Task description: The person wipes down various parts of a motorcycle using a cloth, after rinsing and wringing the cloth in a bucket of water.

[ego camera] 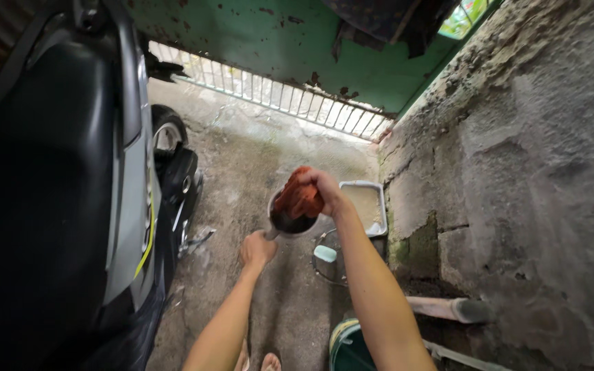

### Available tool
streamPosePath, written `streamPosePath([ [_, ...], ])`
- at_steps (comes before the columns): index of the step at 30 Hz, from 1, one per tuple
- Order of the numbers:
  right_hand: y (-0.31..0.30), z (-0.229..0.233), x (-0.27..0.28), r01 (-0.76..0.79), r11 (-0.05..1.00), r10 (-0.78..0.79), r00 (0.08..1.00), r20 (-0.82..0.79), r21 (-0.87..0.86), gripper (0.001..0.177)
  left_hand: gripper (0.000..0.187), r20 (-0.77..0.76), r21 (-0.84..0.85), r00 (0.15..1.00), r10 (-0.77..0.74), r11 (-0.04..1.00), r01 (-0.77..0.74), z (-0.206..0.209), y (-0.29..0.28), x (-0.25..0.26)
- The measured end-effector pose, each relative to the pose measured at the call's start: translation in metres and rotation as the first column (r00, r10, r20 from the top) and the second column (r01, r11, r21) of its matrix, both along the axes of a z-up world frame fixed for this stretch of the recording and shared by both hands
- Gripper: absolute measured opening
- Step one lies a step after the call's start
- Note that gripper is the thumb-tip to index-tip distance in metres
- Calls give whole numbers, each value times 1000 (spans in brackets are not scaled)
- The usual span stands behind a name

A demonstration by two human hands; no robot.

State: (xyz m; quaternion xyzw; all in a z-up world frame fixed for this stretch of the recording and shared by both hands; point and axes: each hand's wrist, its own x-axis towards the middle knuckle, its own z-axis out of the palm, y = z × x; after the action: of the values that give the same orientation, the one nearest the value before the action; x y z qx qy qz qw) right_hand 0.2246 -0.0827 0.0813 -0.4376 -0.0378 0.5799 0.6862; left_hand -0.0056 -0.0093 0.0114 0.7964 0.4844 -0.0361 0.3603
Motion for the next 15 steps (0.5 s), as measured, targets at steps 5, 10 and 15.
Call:
streamPosePath([
  [5,5,-29,-31,69,957,62,900,431,-283,40,31,17,-15,998,65,998,-65,30,-14,-23],
  [10,-10,-60,-84,340,793,368,393,843,-505,40,27,101,21,995,7,1000,-9,57,-33,-60],
  [15,-39,-81,-143,351,683,664,67,745,-640,38,30,103,30,995,-9,1000,6,74,-64,-103],
])
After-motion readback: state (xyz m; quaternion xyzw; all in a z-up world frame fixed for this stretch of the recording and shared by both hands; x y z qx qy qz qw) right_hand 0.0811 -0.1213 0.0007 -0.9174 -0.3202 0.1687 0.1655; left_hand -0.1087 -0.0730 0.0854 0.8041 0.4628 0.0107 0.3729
